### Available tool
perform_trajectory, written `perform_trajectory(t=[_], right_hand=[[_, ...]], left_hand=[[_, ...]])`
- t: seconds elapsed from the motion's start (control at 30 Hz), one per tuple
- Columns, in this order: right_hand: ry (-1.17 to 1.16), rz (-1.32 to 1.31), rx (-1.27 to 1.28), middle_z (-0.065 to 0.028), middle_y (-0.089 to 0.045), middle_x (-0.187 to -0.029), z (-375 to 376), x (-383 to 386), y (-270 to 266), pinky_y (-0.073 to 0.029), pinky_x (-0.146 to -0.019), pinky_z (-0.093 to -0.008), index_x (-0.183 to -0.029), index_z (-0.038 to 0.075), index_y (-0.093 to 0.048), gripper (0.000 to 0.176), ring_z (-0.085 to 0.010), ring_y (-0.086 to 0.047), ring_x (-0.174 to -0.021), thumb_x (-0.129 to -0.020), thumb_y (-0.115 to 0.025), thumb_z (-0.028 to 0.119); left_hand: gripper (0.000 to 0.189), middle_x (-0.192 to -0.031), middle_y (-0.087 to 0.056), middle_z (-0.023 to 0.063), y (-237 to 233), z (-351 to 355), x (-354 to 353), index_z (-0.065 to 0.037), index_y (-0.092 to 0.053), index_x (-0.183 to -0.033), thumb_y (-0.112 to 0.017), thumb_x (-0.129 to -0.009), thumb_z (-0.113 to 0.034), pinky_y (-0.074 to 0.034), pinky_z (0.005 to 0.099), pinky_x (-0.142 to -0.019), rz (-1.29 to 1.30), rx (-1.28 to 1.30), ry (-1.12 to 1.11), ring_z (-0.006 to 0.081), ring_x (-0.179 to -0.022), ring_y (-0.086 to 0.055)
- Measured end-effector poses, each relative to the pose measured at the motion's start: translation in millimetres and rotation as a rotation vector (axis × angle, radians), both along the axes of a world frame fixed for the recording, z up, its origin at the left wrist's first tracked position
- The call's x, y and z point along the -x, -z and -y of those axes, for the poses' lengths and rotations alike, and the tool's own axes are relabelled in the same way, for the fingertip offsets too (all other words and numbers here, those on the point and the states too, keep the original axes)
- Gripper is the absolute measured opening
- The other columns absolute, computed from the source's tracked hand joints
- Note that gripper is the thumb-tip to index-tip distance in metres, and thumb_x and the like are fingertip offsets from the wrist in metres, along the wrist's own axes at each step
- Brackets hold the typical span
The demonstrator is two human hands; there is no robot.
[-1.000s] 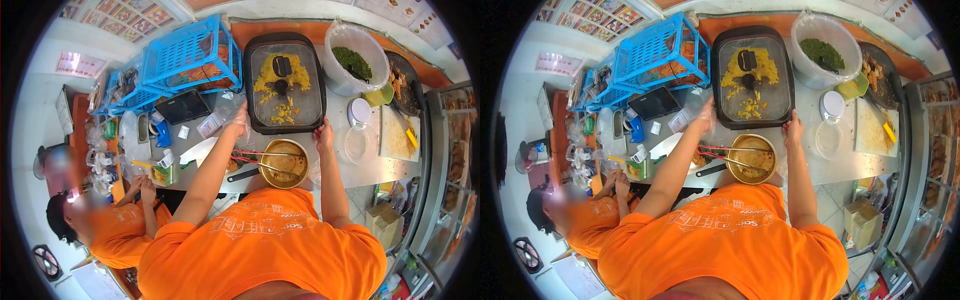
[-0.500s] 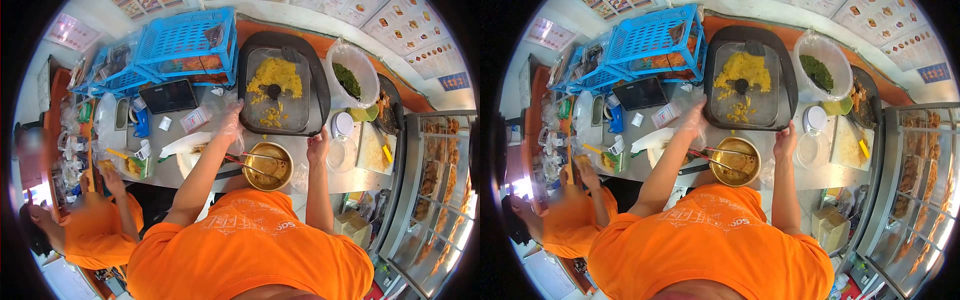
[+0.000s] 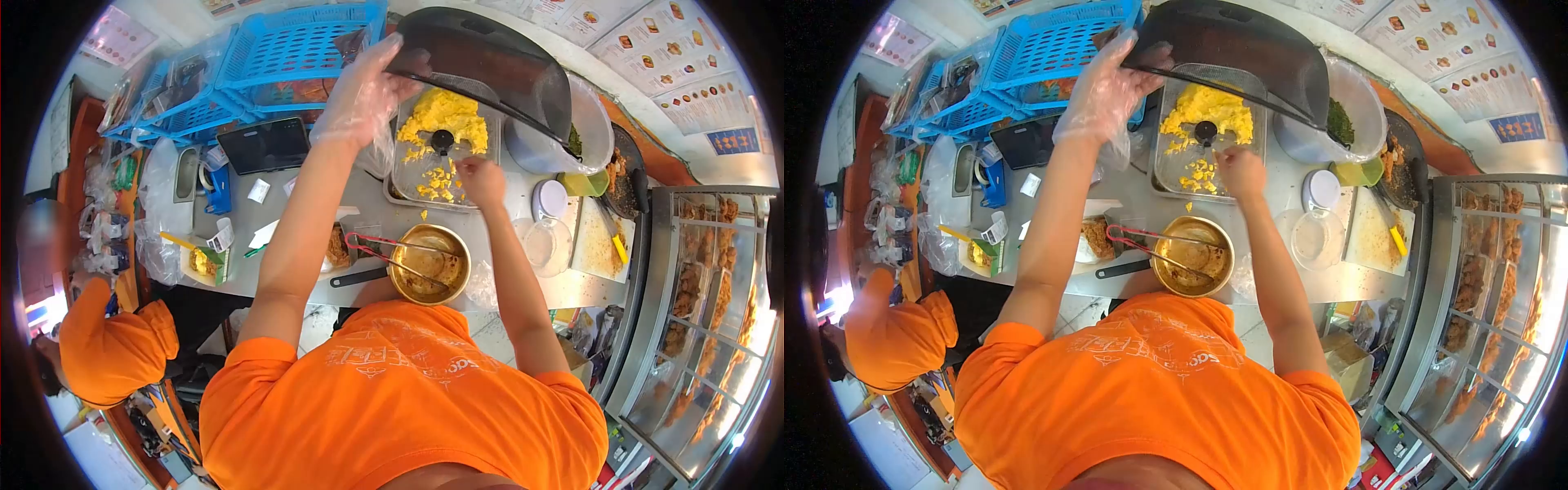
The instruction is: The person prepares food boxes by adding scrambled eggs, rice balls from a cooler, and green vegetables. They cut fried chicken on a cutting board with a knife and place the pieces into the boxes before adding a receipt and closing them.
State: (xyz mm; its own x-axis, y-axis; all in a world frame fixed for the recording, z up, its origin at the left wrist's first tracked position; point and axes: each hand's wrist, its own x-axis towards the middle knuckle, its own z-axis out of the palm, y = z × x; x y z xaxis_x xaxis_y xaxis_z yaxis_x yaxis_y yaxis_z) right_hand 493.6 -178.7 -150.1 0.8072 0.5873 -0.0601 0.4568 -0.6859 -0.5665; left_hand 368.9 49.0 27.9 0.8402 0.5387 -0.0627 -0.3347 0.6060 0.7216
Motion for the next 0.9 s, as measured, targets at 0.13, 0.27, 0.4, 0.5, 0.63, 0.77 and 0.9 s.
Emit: perform_trajectory(t=[0.13,0.27,0.4,0.5,0.63,0.77,0.9], right_hand=[[-0.191,0.243,0.447,-0.0149,-0.075,-0.097,-41,6,24,-0.054,-0.09,-0.0396,-0.093,0.005,-0.078,0.036,-0.0323,-0.071,-0.098,-0.087,-0.071,0.04],[-0.248,0.355,0.507,-0.0142,-0.075,-0.094,-55,2,31,-0.051,-0.092,-0.0423,-0.088,0.007,-0.078,0.029,-0.0316,-0.069,-0.102,-0.088,-0.066,0.033],[-0.394,0.475,0.49,-0.016,-0.074,-0.087,-46,-2,32,-0.051,-0.084,-0.0479,-0.094,0.007,-0.072,0.022,-0.0335,-0.07,-0.093,-0.088,-0.063,0.026],[-0.305,0.386,0.386,-0.018,-0.073,-0.081,-27,0,19,-0.054,-0.07,-0.0514,-0.099,0.009,-0.064,0.019,-0.0358,-0.07,-0.082,-0.087,-0.062,0.024],[-0.093,0.443,0.253,-0.0184,-0.07,-0.077,2,-12,7,-0.053,-0.056,-0.0508,-0.103,0.011,-0.056,0.013,-0.0374,-0.07,-0.074,-0.092,-0.058,0.017],[-0.173,0.708,0.387,-0.0127,-0.069,-0.083,6,-20,32,-0.059,-0.058,-0.0391,-0.105,0.008,-0.056,0.014,-0.03,-0.073,-0.08,-0.093,-0.058,0.013],[-0.285,0.677,0.614,-0.0126,-0.07,-0.085,-7,-17,65,-0.06,-0.064,-0.0355,-0.104,0.009,-0.06,0.012,-0.0266,-0.073,-0.083,-0.096,-0.056,0.016]], left_hand=[[0.034,-0.11,-0.072,0.013,-21,-13,-40,-0.004,-0.065,-0.113,-0.073,-0.091,-0.028,-0.054,0.0364,-0.077,-0.023,-0.358,-0.045,0.0229,-0.09,-0.068],[0.079,-0.146,-0.051,0.0278,-96,-13,-32,0.004,-0.041,-0.147,-0.069,-0.094,-0.048,-0.044,0.0429,-0.107,-0.529,-1.094,-0.145,0.0399,-0.13,-0.054],[0.075,-0.125,-0.062,0.0322,-94,-20,-27,0.008,-0.044,-0.143,-0.068,-0.093,-0.044,-0.047,0.0418,-0.101,-0.496,-1.426,-0.283,0.0403,-0.115,-0.063],[0.064,-0.125,-0.066,0.0236,-137,-48,-8,0.001,-0.055,-0.137,-0.07,-0.092,-0.041,-0.046,0.0432,-0.102,-0.71,-0.954,0.468,0.0353,-0.107,-0.066],[0.033,-0.097,-0.071,0.0191,-11,39,6,-0.003,-0.069,-0.105,-0.071,-0.094,-0.034,-0.055,0.0334,-0.082,-0.557,-1.264,-0.056,0.0207,-0.091,-0.07],[0.032,-0.098,-0.072,0.0199,154,63,-35,-0.004,-0.072,-0.1,-0.074,-0.084,-0.032,-0.056,0.0445,-0.085,-0.7,-1.47,0.09,0.0356,-0.096,-0.07],[0.028,-0.104,-0.072,0.0207,232,59,-63,-0.006,-0.073,-0.099,-0.073,-0.079,-0.025,-0.055,0.0465,-0.088,-1.008,-1.45,0.225,0.0377,-0.101,-0.069]])
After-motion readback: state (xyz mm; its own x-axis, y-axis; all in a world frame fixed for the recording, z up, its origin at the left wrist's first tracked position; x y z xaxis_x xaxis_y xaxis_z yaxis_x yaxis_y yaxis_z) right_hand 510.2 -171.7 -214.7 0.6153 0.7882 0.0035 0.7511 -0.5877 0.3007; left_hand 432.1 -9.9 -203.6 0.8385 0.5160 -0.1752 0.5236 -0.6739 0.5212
